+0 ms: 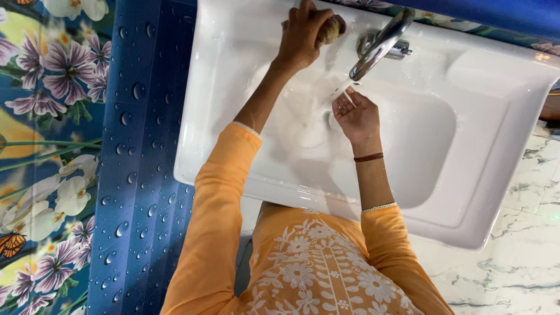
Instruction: The person washes their hands and a small cloth in a sink under running water from a faucet.
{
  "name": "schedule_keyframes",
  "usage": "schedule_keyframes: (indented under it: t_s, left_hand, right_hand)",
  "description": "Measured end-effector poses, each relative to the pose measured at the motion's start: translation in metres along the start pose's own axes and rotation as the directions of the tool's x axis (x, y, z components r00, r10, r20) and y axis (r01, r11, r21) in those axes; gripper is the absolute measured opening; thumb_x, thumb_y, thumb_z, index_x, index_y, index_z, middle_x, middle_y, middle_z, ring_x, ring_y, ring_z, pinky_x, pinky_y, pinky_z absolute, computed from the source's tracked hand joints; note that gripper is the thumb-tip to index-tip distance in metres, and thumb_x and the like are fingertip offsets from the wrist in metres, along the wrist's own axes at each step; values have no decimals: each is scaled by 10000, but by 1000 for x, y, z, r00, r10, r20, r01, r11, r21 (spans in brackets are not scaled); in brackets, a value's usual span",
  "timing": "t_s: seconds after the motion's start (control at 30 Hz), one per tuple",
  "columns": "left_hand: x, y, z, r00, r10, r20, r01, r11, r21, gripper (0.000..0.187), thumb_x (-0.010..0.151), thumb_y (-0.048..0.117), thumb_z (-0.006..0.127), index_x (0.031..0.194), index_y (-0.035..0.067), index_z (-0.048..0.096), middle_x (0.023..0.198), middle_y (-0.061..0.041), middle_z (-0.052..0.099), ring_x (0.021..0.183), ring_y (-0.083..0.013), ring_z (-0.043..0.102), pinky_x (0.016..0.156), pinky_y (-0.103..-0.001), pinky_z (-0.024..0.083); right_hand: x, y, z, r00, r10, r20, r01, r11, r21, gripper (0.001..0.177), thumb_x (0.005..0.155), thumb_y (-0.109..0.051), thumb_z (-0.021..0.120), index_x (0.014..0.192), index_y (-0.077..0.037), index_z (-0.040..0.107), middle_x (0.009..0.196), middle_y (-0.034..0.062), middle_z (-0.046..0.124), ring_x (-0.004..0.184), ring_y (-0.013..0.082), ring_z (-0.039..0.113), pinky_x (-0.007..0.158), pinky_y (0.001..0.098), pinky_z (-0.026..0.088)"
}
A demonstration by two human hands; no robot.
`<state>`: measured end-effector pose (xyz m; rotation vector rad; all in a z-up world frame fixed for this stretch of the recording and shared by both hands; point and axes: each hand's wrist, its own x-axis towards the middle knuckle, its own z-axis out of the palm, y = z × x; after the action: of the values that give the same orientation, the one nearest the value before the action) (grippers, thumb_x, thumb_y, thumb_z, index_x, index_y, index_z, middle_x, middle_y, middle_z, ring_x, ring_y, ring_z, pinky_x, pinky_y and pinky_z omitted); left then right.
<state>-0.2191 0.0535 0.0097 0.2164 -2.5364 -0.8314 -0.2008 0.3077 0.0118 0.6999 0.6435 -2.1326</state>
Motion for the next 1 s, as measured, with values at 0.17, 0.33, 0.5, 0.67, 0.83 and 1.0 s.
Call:
schedule_keyframes:
  t_s: [0.17,0.33,0.5,0.67,0.83,1.0]
  left_hand:
    - [-12,-30,51,988,156,-4,-154,975,160,670,756,149,879,1353,240,589,1378,-139,427,1255,-404,457,975,-586,445]
    - [-36,-17,56,981,177,-81,-153,959,240,916,683,137,842,1511,223,459,1451,-192,383,1307,-450,404,1072,-615,378]
    - [-89,25,83,871,-489,-50,345,680,-647,464,1083,349,539,1425,38,571,1347,-151,662,1249,-257,602,1101,-432,445]
    - [-149,68,83,617,-692,373,364,-169,-916,615,1167,362,349,1259,-130,707,1115,-200,711,987,-239,603,952,-357,512]
    - [-153,69,71,642,-692,330,166,-294,-941,607,1141,342,289,1254,-137,645,1232,-238,707,1204,-319,647,1094,-424,503]
    - [-106,70,27,619,-496,609,441,-422,-792,645,1056,482,318,1508,53,485,1588,-221,393,1465,-326,395,1236,-446,291]
  right_hand:
    - [-9,5,-1,999,-26,-27,24,997,-78,221,987,-132,556,1128,4,657,1085,122,628,1026,256,603,995,376,522]
    - [11,12,-27,999,24,-24,-25,998,-56,209,1010,-104,554,1149,22,644,1069,133,635,1020,255,603,1037,385,522]
    - [53,30,-43,981,8,192,-27,995,94,135,1007,-37,516,1054,72,580,951,133,585,1013,292,620,1083,433,525]
    - [72,77,-52,954,-90,285,22,972,234,209,1018,-115,453,1085,40,575,1056,163,620,1046,305,584,1018,441,514]
    - [52,83,-29,981,-181,66,170,975,140,301,1088,-208,367,1197,-15,570,1189,144,588,1166,291,541,1003,440,476]
    - [49,86,24,937,-347,-46,349,935,56,407,1087,-327,312,1179,-10,550,1202,174,574,1156,319,562,1012,469,476]
